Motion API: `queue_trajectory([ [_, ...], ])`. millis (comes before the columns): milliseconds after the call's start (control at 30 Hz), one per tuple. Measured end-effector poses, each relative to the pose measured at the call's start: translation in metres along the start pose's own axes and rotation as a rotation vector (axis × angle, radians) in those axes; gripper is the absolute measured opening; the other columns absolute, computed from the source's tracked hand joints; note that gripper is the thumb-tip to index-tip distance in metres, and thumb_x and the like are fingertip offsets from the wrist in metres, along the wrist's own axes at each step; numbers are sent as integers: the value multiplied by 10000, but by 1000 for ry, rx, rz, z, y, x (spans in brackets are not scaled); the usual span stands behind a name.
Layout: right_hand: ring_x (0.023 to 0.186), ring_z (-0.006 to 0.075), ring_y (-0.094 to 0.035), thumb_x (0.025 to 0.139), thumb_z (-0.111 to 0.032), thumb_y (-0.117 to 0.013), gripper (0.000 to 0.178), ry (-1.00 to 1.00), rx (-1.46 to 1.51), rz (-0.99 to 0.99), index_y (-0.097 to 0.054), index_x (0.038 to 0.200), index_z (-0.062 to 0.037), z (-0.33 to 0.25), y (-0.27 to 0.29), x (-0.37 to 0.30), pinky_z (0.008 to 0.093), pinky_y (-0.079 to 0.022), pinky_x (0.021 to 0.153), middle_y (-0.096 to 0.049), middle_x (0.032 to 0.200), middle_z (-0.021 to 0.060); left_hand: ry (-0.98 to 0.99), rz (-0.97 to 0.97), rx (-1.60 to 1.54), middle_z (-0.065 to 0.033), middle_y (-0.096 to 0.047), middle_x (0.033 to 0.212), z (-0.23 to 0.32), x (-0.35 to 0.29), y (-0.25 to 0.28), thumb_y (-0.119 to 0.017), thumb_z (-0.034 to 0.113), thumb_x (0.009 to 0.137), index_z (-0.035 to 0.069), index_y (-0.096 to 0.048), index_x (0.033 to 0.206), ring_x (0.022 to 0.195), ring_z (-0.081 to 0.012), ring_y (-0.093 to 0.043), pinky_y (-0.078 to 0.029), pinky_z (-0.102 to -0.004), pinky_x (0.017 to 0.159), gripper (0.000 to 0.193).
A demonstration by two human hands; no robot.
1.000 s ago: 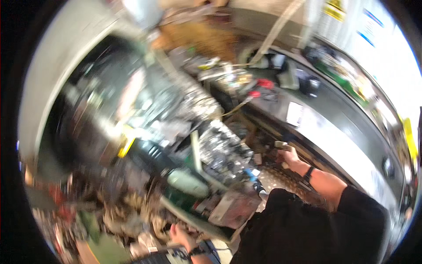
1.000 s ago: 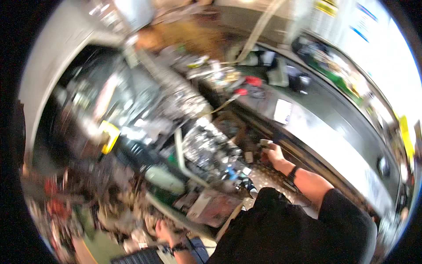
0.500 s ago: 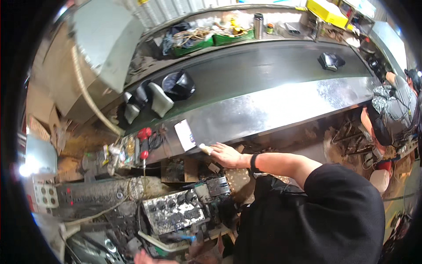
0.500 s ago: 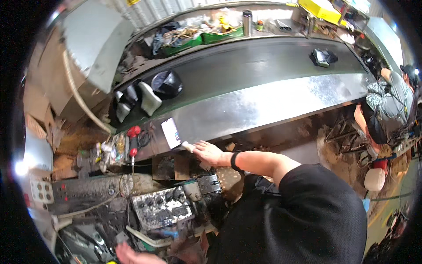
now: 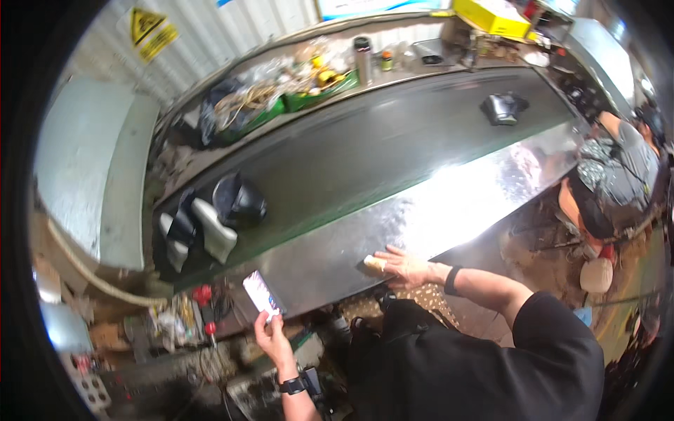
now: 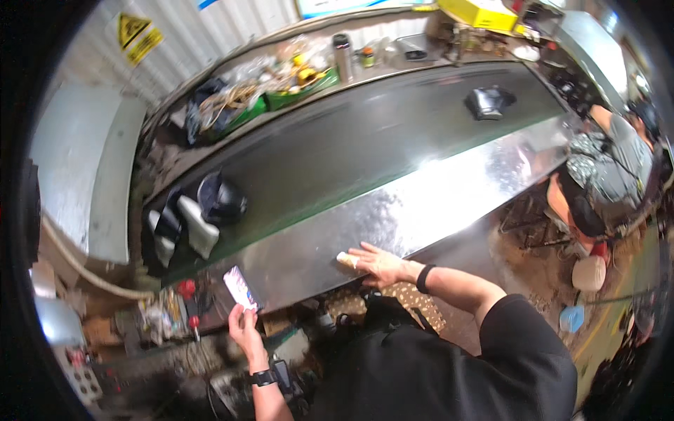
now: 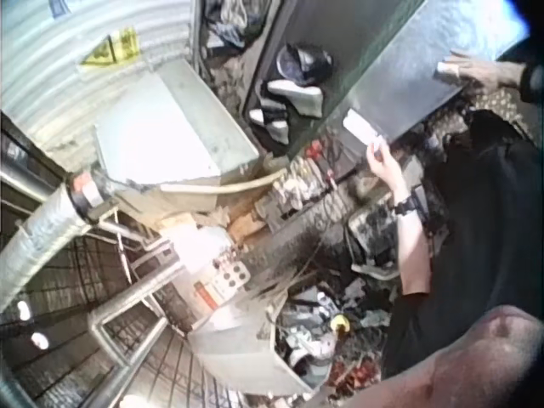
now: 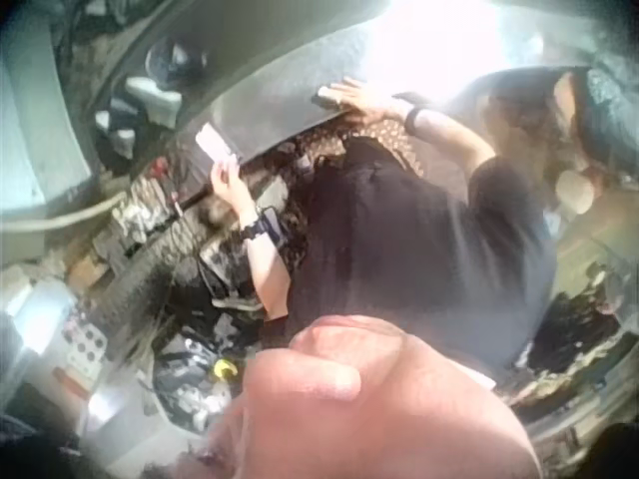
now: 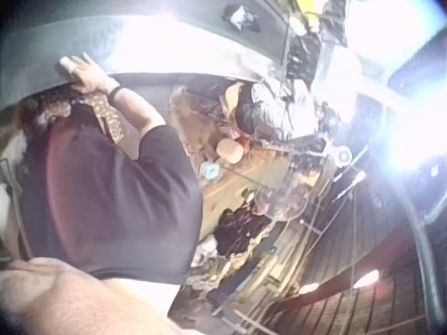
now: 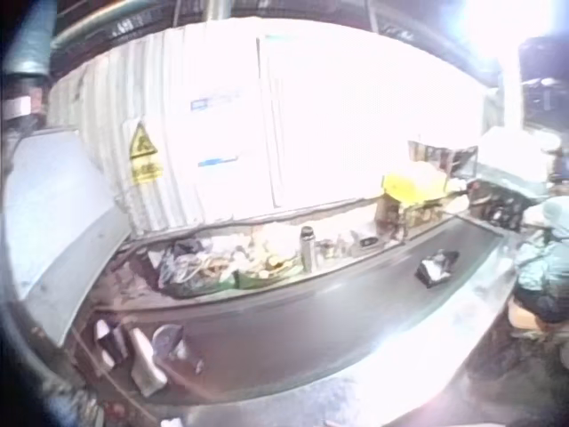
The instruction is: Operate a shoe lasting machine and inspect shoes on a conveyor belt in a factory setting.
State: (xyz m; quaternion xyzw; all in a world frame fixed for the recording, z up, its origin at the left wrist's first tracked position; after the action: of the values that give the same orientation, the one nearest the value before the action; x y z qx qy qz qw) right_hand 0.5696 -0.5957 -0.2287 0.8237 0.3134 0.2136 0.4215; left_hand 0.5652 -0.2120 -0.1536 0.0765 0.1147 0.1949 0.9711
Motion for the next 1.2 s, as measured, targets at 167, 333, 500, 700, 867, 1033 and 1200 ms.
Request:
queue_trajectory([
  [167, 881, 288, -705, 853, -100, -597, 495, -639, 606, 410, -546, 1342, -42, 17, 43, -40, 383, -555, 818, -722, 957, 159, -138, -181, 49, -95, -647, 1058, -7, 131, -5, -619, -13, 875, -35, -591, 1203, 935, -171, -612, -542, -298, 708, 330],
  [333, 804, 200, -701, 845, -78, -522, 565, -742, 618, 747, -529, 1409, -107, 16, 60, -75, 351, -556, 787, -717, 843, 105, -302, -178, 138, -131, -666, 963, 34, 248, -55, -654, -16, 796, -59, -605, 1210, 861, -229, -618, -515, -347, 810, 419],
  [500, 831, 120, -637, 902, -100, -517, 555, -943, 760, 850, -474, 1455, -83, -19, 63, -114, 289, -535, 802, -664, 868, 60, -638, -44, 645, -242, -634, 1198, 94, 295, -127, -763, 119, 809, -80, -559, 1261, 1066, -346, -621, -493, -404, 949, 534],
  [700, 867, 127, -622, 930, -229, -670, 694, -1019, 1164, 907, -336, 1525, -101, -24, 38, -92, 304, -549, 789, -658, 1008, 65, -664, -739, 894, -182, -734, 982, 170, 169, -245, -760, 303, 848, -59, -708, 1038, 954, -311, -681, -509, -384, 881, 412],
  [867, 1205, 230, -468, 907, -380, -727, 1001, -834, 1814, 1060, -17, 1591, -209, -41, 55, -13, 524, -464, 981, -435, 1403, 139, -395, -1142, 317, -141, -742, 964, 140, 156, -253, -668, 242, 945, -41, -704, 1095, 856, -203, -687, -522, -304, 791, 322],
  [1033, 1294, 235, -462, 907, -215, -733, 912, -952, 1825, 1317, -122, 1583, -243, -10, -11, -59, 605, -391, 1026, -483, 1405, 79, -762, -51, 1215, -188, -706, 1044, 125, 255, -155, -776, 398, 830, -65, -653, 1134, 921, -286, -667, -536, -377, 779, 568],
  [1200, 1236, 205, -521, 873, -148, -764, 868, -947, 2012, 1203, -236, 1550, -278, -27, -14, -51, 665, -238, 1098, -523, 1383, -3, -410, 143, 1273, -179, -682, 1070, 47, 320, -78, -845, 511, 684, -59, -619, 1175, 922, -303, -648, -530, -429, 788, 786],
])
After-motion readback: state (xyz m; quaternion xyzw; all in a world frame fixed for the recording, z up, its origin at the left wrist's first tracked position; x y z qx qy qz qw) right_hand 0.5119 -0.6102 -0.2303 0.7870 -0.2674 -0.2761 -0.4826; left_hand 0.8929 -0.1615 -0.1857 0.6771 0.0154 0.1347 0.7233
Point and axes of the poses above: each hand's wrist, its own x-axis towards the middle knuckle, its own y-axis out of the back of the hand, z = x × y, the point moved 9 cm from there along x, towards the middle knuckle
